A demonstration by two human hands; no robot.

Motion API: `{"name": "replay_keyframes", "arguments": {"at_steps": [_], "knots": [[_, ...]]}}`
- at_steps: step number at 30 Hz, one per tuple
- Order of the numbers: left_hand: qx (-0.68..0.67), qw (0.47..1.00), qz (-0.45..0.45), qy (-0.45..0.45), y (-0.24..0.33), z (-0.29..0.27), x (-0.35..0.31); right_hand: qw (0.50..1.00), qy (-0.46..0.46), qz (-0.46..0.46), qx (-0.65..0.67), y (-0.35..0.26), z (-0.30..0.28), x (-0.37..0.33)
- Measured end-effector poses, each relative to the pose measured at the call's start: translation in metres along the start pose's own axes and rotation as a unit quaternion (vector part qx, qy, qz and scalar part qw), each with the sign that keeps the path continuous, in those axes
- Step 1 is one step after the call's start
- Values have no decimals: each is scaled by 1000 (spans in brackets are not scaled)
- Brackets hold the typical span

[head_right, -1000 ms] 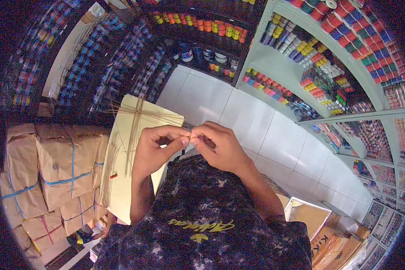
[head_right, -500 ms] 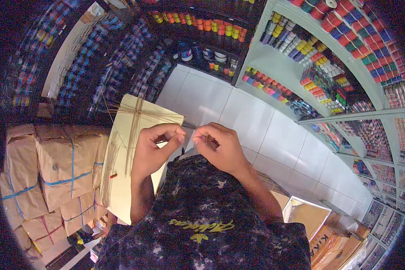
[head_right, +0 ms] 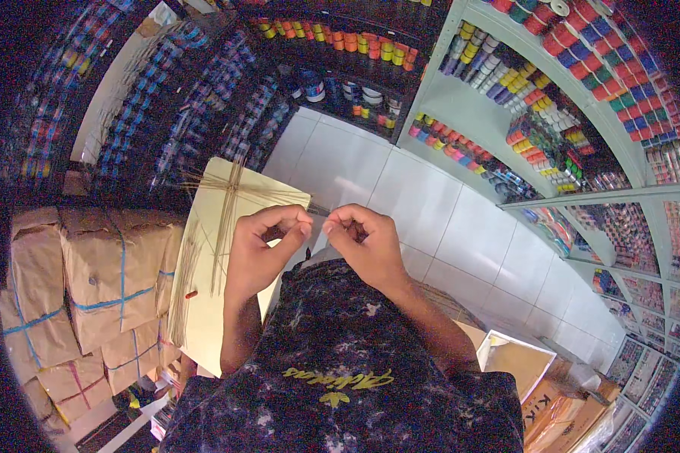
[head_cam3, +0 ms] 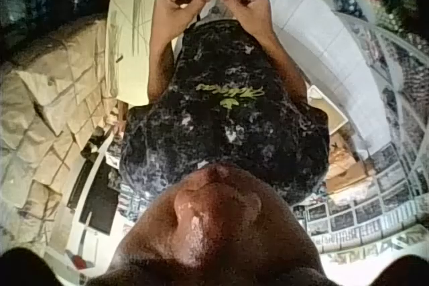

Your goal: Assembling a kite frame by tying thin bamboo sticks together with thread.

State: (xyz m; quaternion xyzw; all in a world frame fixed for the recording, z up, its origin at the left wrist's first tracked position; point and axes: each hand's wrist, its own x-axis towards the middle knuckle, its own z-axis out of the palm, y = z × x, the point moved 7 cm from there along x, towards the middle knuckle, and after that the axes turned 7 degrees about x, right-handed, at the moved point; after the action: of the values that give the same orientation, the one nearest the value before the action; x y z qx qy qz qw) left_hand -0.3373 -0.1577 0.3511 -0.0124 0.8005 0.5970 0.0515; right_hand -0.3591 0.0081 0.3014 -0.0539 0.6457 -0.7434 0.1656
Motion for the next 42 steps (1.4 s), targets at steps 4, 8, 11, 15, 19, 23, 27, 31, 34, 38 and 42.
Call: {"name": "replay_keyframes", "arguments": {"at_steps": [4, 8, 11, 15, 19, 23, 27, 31, 34, 38, 42], "knots": [[-11, 1000, -4, 13, 1, 1, 0, 1000, 3, -7, 2, -3, 3, 1], [-7, 1000, 2, 4, 2, 1, 1, 1000, -3, -14, 3, -4, 5, 1], [-19, 1000, -7, 17, 2, 1, 2, 999, -6, -19, 24, -8, 7, 1], [-18, 1000, -9, 11, -1, 3, 4, 999, 7, -35, 18, -7, 7, 0], [-12, 1000, -10, 21, 2, 4, 5, 999, 12, -49, 7, -3, 6, 1], [-24, 999, -10, 32, -1, 4, 5, 994, 24, -97, -53, -13, 5, 1], [-42, 999, -15, 28, -3, 4, 6, 988, 32, -134, -73, -21, 6, -1], [-22, 999, -19, 14, 0, 4, 6, 982, 23, -162, -98, -25, 8, -1], [-27, 999, -8, 15, 3, 4, 6, 984, 13, -157, -87, -25, 9, 0], [-33, 999, 4, 18, 5, 7, 6, 993, -9, -116, -28, -15, 8, 3], [-12, 1000, 5, 5, 7, 9, 7, 997, -27, -66, 9, -8, 8, 5]]}}
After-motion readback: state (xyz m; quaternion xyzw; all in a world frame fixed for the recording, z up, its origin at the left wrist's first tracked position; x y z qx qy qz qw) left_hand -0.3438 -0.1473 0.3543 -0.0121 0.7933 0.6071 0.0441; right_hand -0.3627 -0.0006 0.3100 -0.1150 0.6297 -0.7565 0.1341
